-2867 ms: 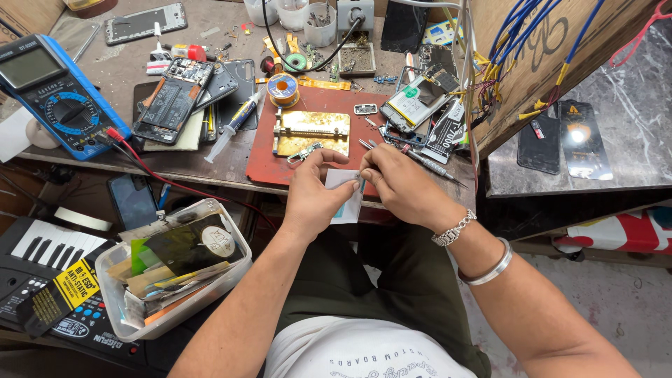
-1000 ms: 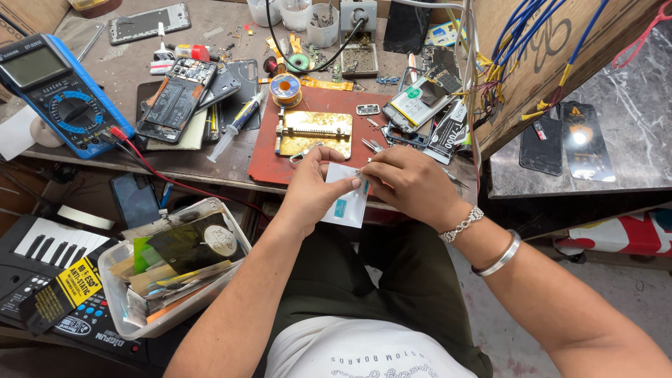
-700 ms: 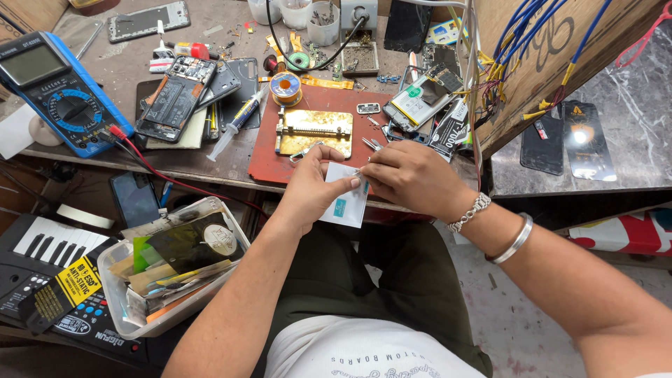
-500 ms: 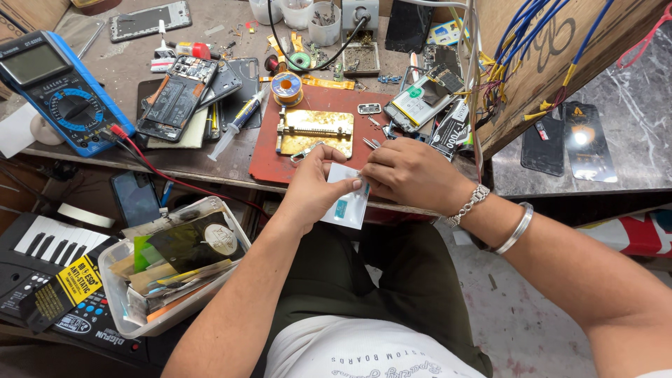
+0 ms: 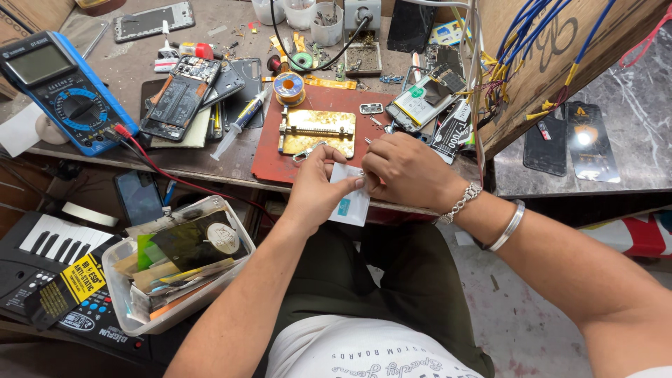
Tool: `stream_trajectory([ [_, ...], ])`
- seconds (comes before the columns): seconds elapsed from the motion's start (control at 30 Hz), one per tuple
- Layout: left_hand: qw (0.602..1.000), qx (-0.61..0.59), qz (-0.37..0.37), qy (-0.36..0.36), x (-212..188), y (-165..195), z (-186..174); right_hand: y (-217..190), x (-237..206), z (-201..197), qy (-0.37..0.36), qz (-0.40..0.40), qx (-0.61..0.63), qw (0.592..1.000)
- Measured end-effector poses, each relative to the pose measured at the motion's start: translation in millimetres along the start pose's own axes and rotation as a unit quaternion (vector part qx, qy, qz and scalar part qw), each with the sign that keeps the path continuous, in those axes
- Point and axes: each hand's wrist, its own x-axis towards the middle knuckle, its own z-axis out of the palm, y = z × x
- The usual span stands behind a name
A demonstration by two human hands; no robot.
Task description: The person rummages through a small parts box on a cluttered repair workbench, opens a small white package, and takes out a component. They then hold a small circuit board with tweezers and solder components onto it using a soldering iron, working on the board over the bench mat.
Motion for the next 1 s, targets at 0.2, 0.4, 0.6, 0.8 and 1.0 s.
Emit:
stream_trajectory([
  [0.2,0.999,-0.020,0.006,0.050,0.1,-7.8,3.7,-9.6,-3.8,1.8,0.043,0.030,0.030,0.998],
  [0.4,0.998,-0.036,0.009,0.057,0.3,-9.2,3.7,-14.9,-6.0,5.6,0.042,0.055,0.021,0.997],
  [0.6,0.997,-0.070,0.017,0.030,-1.4,-2.7,0.3,-14.1,-6.8,4.3,0.035,0.065,0.057,0.996],
  [0.8,0.995,-0.092,0.000,0.044,-4.4,-3.2,2.4,-15.3,-17.6,-1.9,0.044,0.084,0.104,0.990],
  [1.0,0.987,-0.104,0.086,0.086,-7.6,-0.7,12.8,-34.6,-26.8,12.1,0.116,0.442,0.458,0.762],
])
